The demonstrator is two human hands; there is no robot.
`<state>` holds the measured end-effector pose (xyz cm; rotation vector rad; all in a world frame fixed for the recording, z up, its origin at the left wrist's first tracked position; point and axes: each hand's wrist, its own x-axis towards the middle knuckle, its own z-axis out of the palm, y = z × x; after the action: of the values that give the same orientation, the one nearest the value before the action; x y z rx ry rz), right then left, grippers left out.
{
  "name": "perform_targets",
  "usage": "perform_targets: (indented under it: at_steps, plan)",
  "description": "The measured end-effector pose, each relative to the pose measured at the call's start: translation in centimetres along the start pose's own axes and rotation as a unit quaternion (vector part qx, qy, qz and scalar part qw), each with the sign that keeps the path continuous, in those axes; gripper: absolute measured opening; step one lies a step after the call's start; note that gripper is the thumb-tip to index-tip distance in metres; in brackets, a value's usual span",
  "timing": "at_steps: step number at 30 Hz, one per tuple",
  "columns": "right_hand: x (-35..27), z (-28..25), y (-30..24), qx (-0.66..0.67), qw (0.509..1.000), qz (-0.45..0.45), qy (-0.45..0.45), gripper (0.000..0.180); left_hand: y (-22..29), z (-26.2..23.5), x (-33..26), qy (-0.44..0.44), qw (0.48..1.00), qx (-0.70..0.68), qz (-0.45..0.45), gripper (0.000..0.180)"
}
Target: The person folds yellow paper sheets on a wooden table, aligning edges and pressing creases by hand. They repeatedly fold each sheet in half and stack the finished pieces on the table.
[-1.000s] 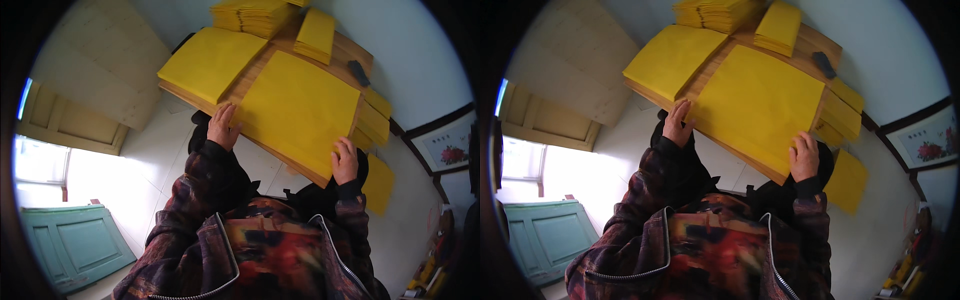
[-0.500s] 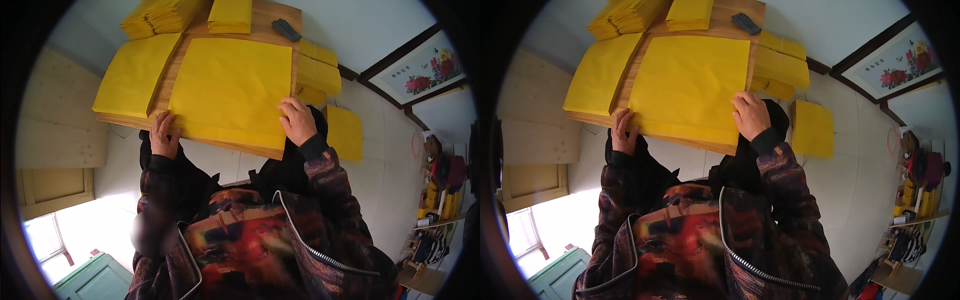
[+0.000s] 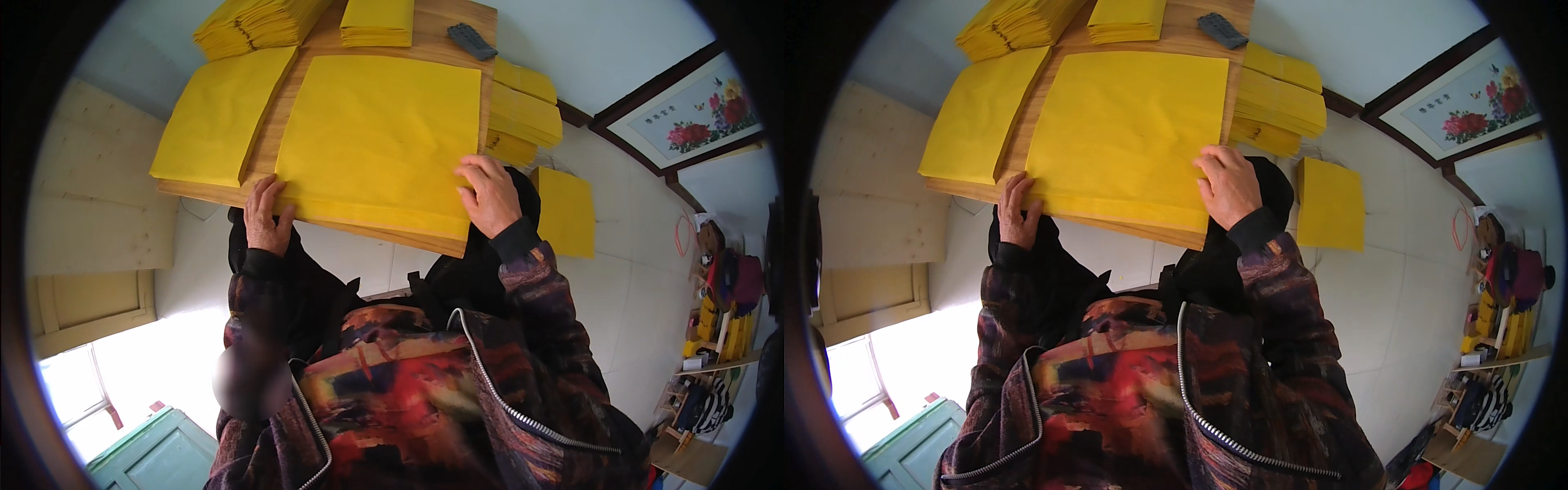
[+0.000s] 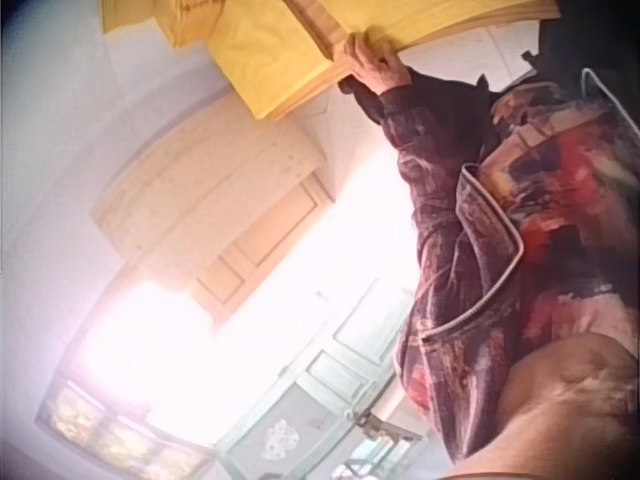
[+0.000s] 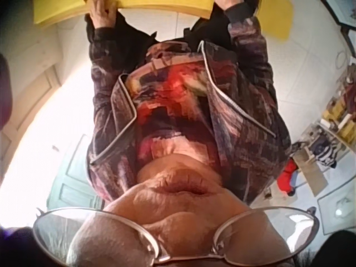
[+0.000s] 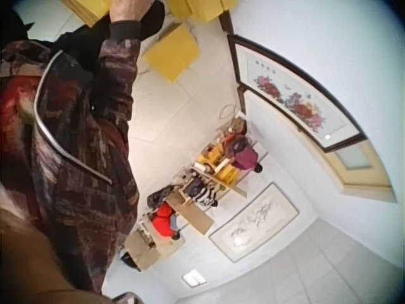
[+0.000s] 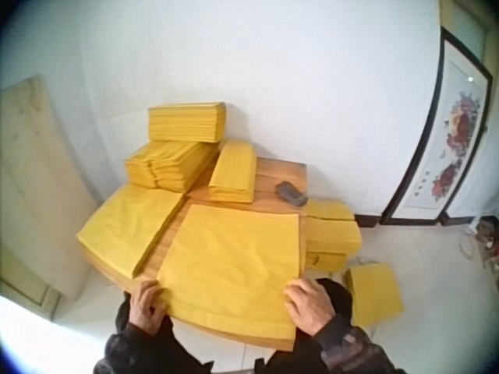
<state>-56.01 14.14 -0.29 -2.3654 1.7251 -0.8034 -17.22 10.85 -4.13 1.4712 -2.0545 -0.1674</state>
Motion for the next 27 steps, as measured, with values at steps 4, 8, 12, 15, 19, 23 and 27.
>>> perform_targets:
  at_steps: [4, 8, 12, 15, 19, 23, 27]
  plan:
    - [-0.2, -0.1, -0.6, -0.009, 1.000, -0.011, 0.026, 0.026, 0.1, 0.0, 0.0, 0.003, 1.000, -0.019, -0.005, 0.052]
    - [-0.3, 0.2, -1.5, -0.008, 1.000, -0.018, 0.015, 0.027, 0.5, 0.2, -0.4, 0.038, 0.999, -0.011, -0.025, 0.059]
    - [-0.1, 0.0, -1.9, -0.011, 1.000, -0.017, 0.009, 0.025, 1.0, 0.0, -0.3, 0.018, 0.998, -0.041, -0.044, 0.054]
    - [-0.4, -0.7, -2.4, -0.012, 1.000, -0.011, 0.018, 0.028, 1.3, -0.8, 0.1, -0.013, 1.000, 0.011, -0.013, 0.053]
    - [-0.9, -1.0, -3.3, 0.002, 1.000, -0.016, 0.011, 0.029, 1.3, -1.8, 0.4, -0.042, 0.999, 0.010, 0.001, 0.050]
    - [-1.1, -1.0, -3.3, 0.021, 1.000, -0.013, -0.001, 0.028, 0.6, -2.6, 0.0, -0.011, 0.998, -0.062, -0.016, 0.045]
    - [-0.7, -1.0, -2.6, 0.023, 1.000, -0.006, -0.018, 0.028, 0.5, -1.9, -0.9, 0.010, 0.996, -0.060, -0.058, 0.044]
